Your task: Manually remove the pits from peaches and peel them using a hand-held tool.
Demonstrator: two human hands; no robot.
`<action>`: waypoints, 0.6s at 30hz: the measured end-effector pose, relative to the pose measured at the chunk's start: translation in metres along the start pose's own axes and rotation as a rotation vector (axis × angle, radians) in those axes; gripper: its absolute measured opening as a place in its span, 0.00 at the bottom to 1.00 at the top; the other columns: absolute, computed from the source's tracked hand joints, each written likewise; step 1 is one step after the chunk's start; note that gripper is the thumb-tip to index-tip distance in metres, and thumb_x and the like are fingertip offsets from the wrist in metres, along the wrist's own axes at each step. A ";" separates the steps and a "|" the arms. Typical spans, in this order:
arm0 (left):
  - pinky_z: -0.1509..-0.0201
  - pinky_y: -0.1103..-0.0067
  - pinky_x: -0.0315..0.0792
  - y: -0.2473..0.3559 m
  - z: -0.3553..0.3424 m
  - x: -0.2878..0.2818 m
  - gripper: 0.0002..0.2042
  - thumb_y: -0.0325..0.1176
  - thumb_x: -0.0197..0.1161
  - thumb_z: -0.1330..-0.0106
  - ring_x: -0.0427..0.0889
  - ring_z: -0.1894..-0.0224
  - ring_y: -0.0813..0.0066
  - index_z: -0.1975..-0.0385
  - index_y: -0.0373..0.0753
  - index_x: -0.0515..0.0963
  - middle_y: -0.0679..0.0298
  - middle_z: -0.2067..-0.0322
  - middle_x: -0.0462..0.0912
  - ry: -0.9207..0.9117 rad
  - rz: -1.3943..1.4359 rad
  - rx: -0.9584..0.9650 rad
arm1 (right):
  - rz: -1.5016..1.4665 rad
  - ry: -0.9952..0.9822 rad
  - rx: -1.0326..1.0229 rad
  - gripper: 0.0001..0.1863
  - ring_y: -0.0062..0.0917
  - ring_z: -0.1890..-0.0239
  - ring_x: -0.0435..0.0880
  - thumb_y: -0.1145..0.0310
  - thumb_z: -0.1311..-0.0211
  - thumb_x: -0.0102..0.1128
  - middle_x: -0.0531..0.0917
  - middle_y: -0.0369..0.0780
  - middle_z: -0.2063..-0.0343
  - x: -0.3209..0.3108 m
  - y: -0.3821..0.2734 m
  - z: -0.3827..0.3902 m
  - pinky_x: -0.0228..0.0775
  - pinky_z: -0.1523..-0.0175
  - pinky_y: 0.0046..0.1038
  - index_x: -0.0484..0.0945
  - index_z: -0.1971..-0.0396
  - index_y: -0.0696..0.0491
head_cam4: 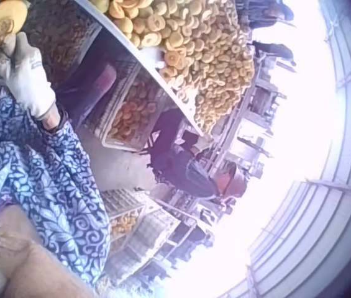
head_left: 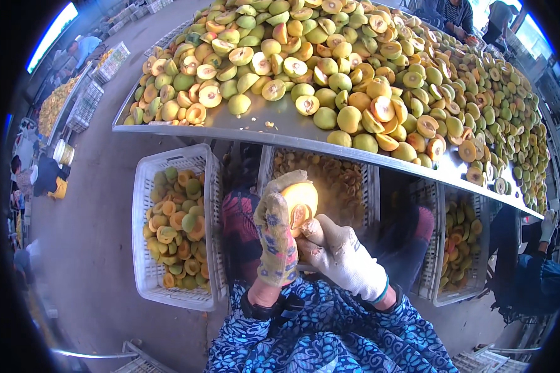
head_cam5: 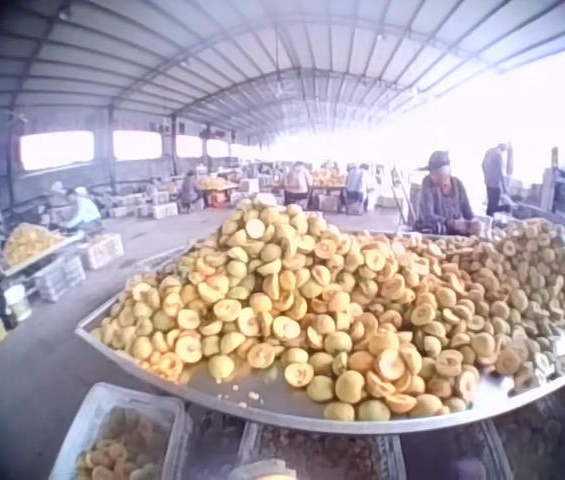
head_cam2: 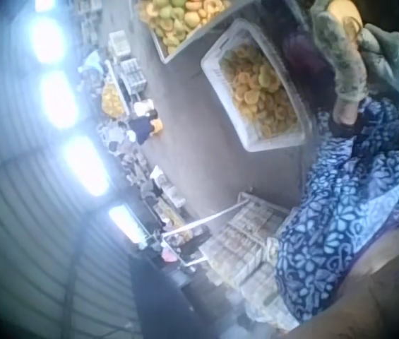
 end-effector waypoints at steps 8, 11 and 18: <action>0.50 0.69 0.79 -0.001 0.007 0.005 0.26 0.53 0.40 0.24 0.81 0.50 0.63 0.48 0.33 0.72 0.56 0.51 0.78 0.032 0.060 -0.067 | -0.025 -0.165 0.110 0.13 0.28 0.67 0.86 0.65 0.32 0.58 0.84 0.48 0.69 0.006 0.010 -0.002 0.77 0.62 0.29 0.73 0.55 0.58; 0.53 0.72 0.81 -0.008 0.002 0.001 0.25 0.50 0.45 0.24 0.85 0.57 0.64 0.51 0.30 0.75 0.53 0.56 0.83 0.027 0.063 -0.180 | 0.049 -0.299 -0.002 0.15 0.35 0.64 0.86 0.66 0.34 0.58 0.84 0.49 0.66 0.002 0.017 -0.008 0.76 0.58 0.32 0.72 0.53 0.58; 0.61 0.80 0.76 -0.027 -0.011 0.019 0.12 0.34 0.60 0.30 0.84 0.65 0.77 0.63 0.31 0.84 0.61 0.65 0.87 -0.306 -0.188 -0.363 | -0.200 -0.302 -0.168 0.16 0.24 0.75 0.81 0.59 0.32 0.56 0.81 0.36 0.76 0.000 0.039 0.001 0.75 0.66 0.27 0.75 0.61 0.58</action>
Point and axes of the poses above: each hand's wrist, its own z-axis away from the middle knuckle, its own x-axis out of the palm, y = z × x, the point moved 8 cm from there along -z, towards the middle knuckle
